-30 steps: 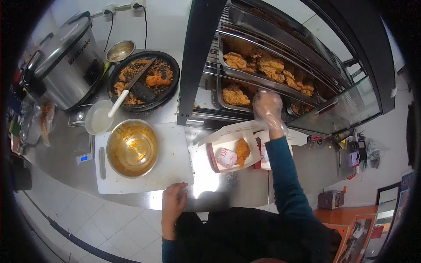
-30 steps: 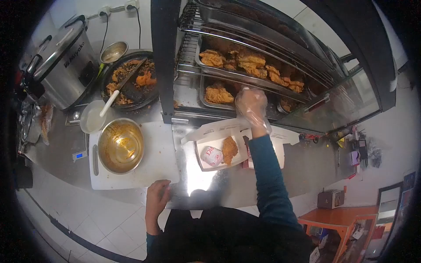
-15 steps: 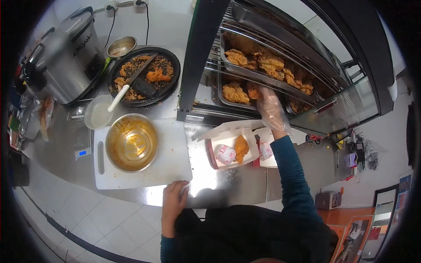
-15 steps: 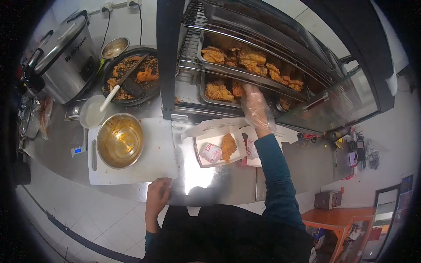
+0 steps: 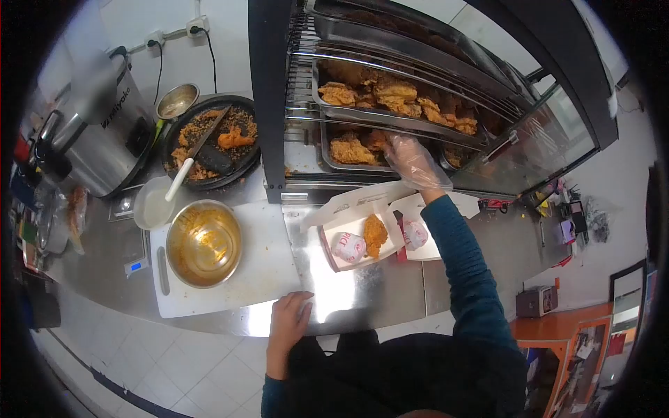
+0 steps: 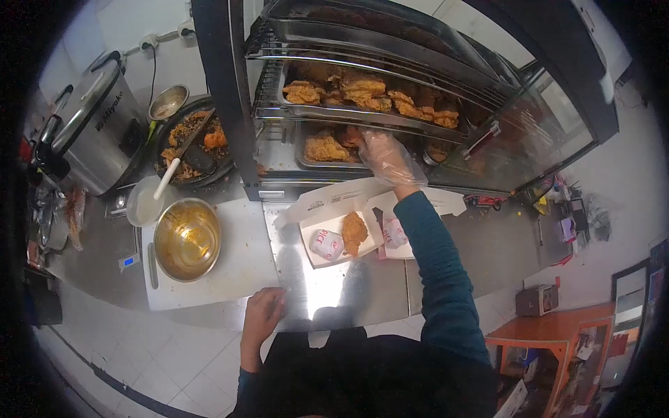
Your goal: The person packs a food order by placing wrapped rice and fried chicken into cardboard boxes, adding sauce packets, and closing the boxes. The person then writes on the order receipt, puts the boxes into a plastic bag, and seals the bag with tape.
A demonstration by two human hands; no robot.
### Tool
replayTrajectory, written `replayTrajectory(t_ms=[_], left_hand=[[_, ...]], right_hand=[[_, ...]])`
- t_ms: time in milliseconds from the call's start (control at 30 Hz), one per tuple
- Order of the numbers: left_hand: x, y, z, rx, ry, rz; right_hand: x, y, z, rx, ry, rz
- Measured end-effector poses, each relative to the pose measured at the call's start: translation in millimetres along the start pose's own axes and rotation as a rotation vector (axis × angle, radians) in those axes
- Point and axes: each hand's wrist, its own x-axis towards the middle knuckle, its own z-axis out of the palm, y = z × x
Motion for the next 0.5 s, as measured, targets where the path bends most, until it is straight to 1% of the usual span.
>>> replayTrajectory(t_ms=[33,133,233,267,367,400,500], left_hand=[[0.0,1.4,-1.7,0.021,-0.003,0.007],[-1.3,-1.7,-3.5,0.025,0.013,0.013],[-2.5,-5.5,-4.1,0.019,0.01,0.002],[-1.9,-6.2,-4.5,0.021,0.002,-0.003],[2.2,-3.7,-6.3,0.022,-0.018,-0.027],[2.3,-5.9,-4.5,0.037,-0.018,-0.025],[6.8,-0.2,-2.3,0.028,-0.012,-0.024]], right_hand=[[0.3,-3.0,-3.4,-0.033,-0.039,0.029],[-15.1,-4.9,0.4,0.054,0.317,-0.067],[-30.9,6.4,9.0,-0.031,0.508,-0.212],[-41.7,8.5,8.2,-0.112,0.637,-0.237],[-80.2,14.8,-12.3,0.035,0.614,-0.116],[-99.5,33.7,-6.5,0.054,0.659,-0.121],[-154.8,23.6,-44.1,0.597,0.604,0.277]])
